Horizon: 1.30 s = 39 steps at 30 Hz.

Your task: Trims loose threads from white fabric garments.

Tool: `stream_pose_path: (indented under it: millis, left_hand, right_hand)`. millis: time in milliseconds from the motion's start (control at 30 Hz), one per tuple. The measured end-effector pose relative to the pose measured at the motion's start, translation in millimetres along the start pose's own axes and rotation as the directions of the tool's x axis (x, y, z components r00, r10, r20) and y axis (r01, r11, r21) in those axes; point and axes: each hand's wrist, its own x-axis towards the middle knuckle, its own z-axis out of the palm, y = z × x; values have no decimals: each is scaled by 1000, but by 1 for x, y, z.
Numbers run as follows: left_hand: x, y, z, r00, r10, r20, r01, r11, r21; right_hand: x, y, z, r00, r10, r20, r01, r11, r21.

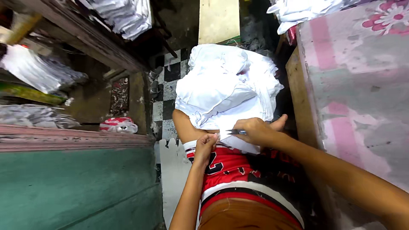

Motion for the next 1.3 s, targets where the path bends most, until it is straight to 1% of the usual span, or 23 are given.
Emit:
stream_pose_path:
  millis: [67,100,167,200,267,333,433,600,667,733,800,867,933,967,1033,1100,1167,1233,1300]
  left_hand:
    - [-1,2,2,1000,1,6,-1,1000,26]
    - [-1,2,1,999,34,11,-35,997,66]
    - [-1,-1,-3,991,132,35,-137,974,181]
    - [1,-4,-5,982,182,55,-190,950,247]
    - [4,-7,-8,968,234,94,-252,885,392]
    - [4,-8,-4,966,239,95,-254,827,502]
    - [2,-5,4,968,243,63,-233,774,588]
    - [0,-10,8,920,375,113,-321,557,766]
    - [-1,-13,7,903,398,161,-354,479,803]
    - [-4,-14,5,900,377,219,-377,423,824]
    - [-4,-12,-1,912,321,256,-383,438,813]
    - [0,-11,-12,932,257,256,-358,538,763]
    - [2,-11,-19,944,243,221,-328,658,677]
    - [4,-9,-21,946,256,201,-324,689,648]
    - [5,-5,-22,931,323,169,-354,693,628]
    - [4,1,-22,900,408,153,-403,648,646]
    - [-4,11,-17,880,455,136,-415,596,687]
    - [-11,19,-11,875,468,124,-412,584,700]
    - [-17,27,-7,893,433,120,-386,603,698]
  right_hand:
    - [-1,0,-1,996,-19,83,19,1000,-4]
    - [0,0,-2,993,-23,116,24,1000,-3]
    - [2,-1,-4,982,-10,188,9,1000,5]
    - [2,-2,-5,977,-6,212,4,1000,7]
    - [3,-2,-5,963,16,271,-17,1000,2]
    - [4,-2,-4,940,47,337,-51,999,4]
    - [6,-3,2,922,61,383,-64,998,-6]
    - [7,-8,9,919,36,393,-23,999,-39]
    - [8,-10,10,920,24,391,-2,998,-58]
    - [8,-12,11,912,32,409,5,996,-89]
    - [8,-12,12,899,54,435,-3,993,-117]
    - [9,-10,15,895,55,442,2,992,-128]
    - [10,-9,18,902,42,429,7,994,-113]
    - [11,-8,18,909,37,414,6,995,-101]
    - [11,-6,20,934,12,357,16,997,-74]
    - [12,-5,19,951,-6,309,22,999,-48]
    - [13,-8,11,954,10,301,-3,1000,-23]
    - [14,-13,1,949,54,311,-62,998,15]
    - [14,-12,-2,968,63,243,-76,996,44]
